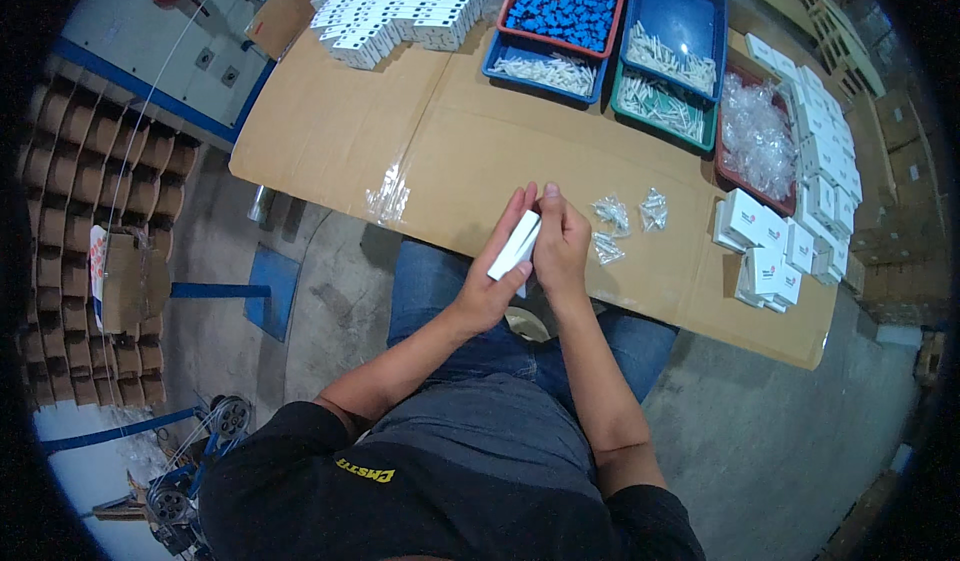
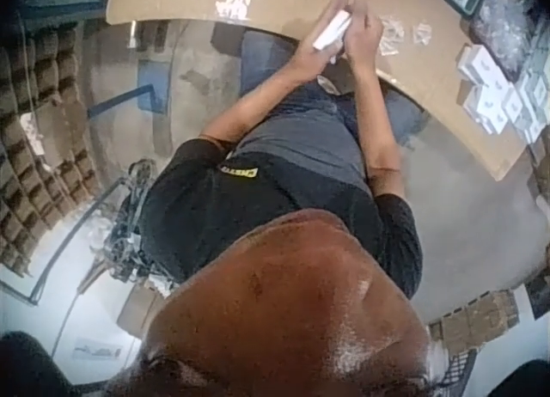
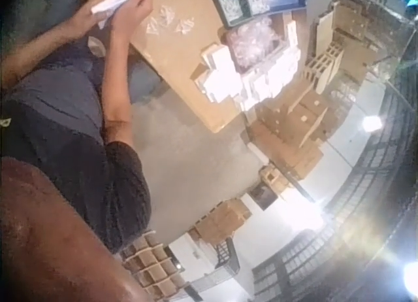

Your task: Packing small blue industrial components into white boxes at a workbench.

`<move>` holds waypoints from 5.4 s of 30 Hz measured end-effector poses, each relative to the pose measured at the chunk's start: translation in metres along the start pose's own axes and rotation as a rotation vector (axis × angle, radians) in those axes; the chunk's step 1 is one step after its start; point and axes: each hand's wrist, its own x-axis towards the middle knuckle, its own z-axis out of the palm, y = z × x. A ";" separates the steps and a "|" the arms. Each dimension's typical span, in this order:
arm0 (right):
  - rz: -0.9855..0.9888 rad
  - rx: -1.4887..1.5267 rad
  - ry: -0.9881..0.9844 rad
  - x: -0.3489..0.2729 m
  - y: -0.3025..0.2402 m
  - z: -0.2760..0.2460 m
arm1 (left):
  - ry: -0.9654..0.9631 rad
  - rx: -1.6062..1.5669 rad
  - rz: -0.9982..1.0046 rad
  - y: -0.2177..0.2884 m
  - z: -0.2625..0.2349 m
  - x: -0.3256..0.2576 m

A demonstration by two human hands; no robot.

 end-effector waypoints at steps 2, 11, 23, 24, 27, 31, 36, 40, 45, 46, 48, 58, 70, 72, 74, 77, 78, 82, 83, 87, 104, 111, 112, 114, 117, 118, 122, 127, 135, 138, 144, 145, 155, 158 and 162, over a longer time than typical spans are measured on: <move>-0.062 0.017 0.114 -0.005 -0.003 0.002 | -0.061 0.077 0.016 0.006 0.007 0.000; -0.255 -0.313 0.040 0.019 -0.020 -0.023 | 0.053 0.304 -0.316 -0.006 -0.015 0.003; 0.034 0.199 -0.221 -0.020 0.002 -0.079 | 0.411 0.085 -0.112 -0.017 0.000 0.013; 0.027 0.129 -0.312 -0.021 -0.003 -0.083 | 0.405 0.086 -0.119 -0.017 -0.004 0.015; 0.018 0.090 -0.326 -0.033 -0.010 -0.089 | 0.085 -0.038 -0.222 -0.014 -0.014 0.016; -0.068 -0.010 -0.275 -0.039 -0.009 -0.096 | -0.004 -0.017 -0.194 -0.014 -0.009 0.021; -0.014 0.065 -0.212 -0.049 0.002 -0.103 | 0.003 -0.006 -0.200 -0.017 0.002 0.021; 0.040 0.065 -0.172 -0.054 0.013 -0.115 | -0.033 0.037 -0.252 -0.039 0.009 0.020; 0.123 0.187 -0.043 -0.060 0.037 -0.115 | -0.085 0.062 -0.414 -0.034 0.026 0.030; 0.199 0.212 -0.040 -0.059 0.038 -0.118 | -0.103 0.121 -0.397 -0.029 0.028 0.032; 0.146 0.034 -0.117 -0.061 0.044 -0.129 | -0.198 0.181 -0.394 -0.036 0.023 0.036; -0.167 -0.488 -0.595 -0.058 -0.034 -0.187 | -0.509 0.088 -0.773 -0.027 0.050 0.059; -0.027 -0.741 1.026 -0.030 -0.001 -0.389 | -0.213 0.170 -0.707 -0.058 -0.007 0.033; -0.035 -0.787 1.075 -0.023 0.014 -0.419 | -0.200 0.193 -0.711 -0.060 -0.013 0.027; -0.046 -0.826 1.109 -0.017 0.019 -0.424 | -0.126 0.237 -0.701 -0.060 -0.016 0.023; 0.034 -1.002 1.112 -0.010 0.028 -0.430 | -0.107 0.239 -0.701 -0.059 -0.013 0.022; 0.053 -1.021 1.097 -0.008 0.037 -0.436 | -0.109 0.238 -0.701 -0.061 -0.011 0.022; 0.134 -0.967 1.027 0.002 0.038 -0.440 | -0.111 0.222 -0.668 -0.067 -0.012 0.018; 0.128 -0.965 1.025 0.006 0.038 -0.441 | -0.102 0.197 -0.664 -0.067 -0.012 0.018; 0.016 -1.062 1.033 0.019 0.036 -0.452 | -0.113 0.206 -0.657 -0.068 -0.008 0.021; -0.344 -1.327 0.486 0.026 0.038 -0.373 | -0.210 0.228 -0.583 -0.073 0.012 0.016; -0.293 -1.580 0.714 0.034 0.056 -0.402 | -0.160 0.297 -0.561 -0.070 0.014 0.024; -0.263 -1.638 0.734 0.039 0.056 -0.401 | -0.141 0.327 -0.546 -0.070 0.010 0.025; -0.300 -1.598 0.733 0.046 0.045 -0.377 | -0.086 0.371 -0.535 -0.068 -0.006 0.026; -0.439 -1.351 0.687 0.053 0.038 -0.339 | 0.054 0.529 -0.459 -0.061 -0.042 0.031; -0.444 -1.298 0.638 0.053 0.040 -0.326 | 0.102 0.536 -0.443 -0.064 -0.053 0.036; -0.430 -1.052 0.363 0.050 0.047 -0.235 | 0.209 1.006 -0.105 -0.074 -0.127 0.062; -0.431 -0.897 -0.109 0.079 0.051 -0.107 | 0.375 1.374 -0.096 -0.069 -0.231 0.080; -0.643 -0.876 -0.460 0.206 -0.009 0.065 | 0.550 1.481 -0.027 -0.058 -0.300 0.084; -0.753 -0.861 -0.387 0.274 -0.025 0.134 | 0.592 1.481 -0.044 -0.050 -0.293 0.089; -0.784 -1.011 -0.321 0.414 -0.035 0.285 | 0.580 1.455 -0.075 -0.046 -0.296 0.091; -0.758 -1.063 -0.312 0.428 -0.039 0.308 | 0.565 1.440 -0.091 -0.049 -0.300 0.088; -0.756 -1.304 -0.354 0.579 -0.045 0.441 | 0.491 1.428 -0.227 -0.041 -0.308 0.094; -0.816 -1.380 -0.303 0.607 -0.036 0.451 | 0.484 1.406 -0.248 -0.041 -0.311 0.096; -0.716 -1.476 -0.384 0.620 -0.030 0.462 | 0.496 1.412 -0.253 -0.038 -0.314 0.094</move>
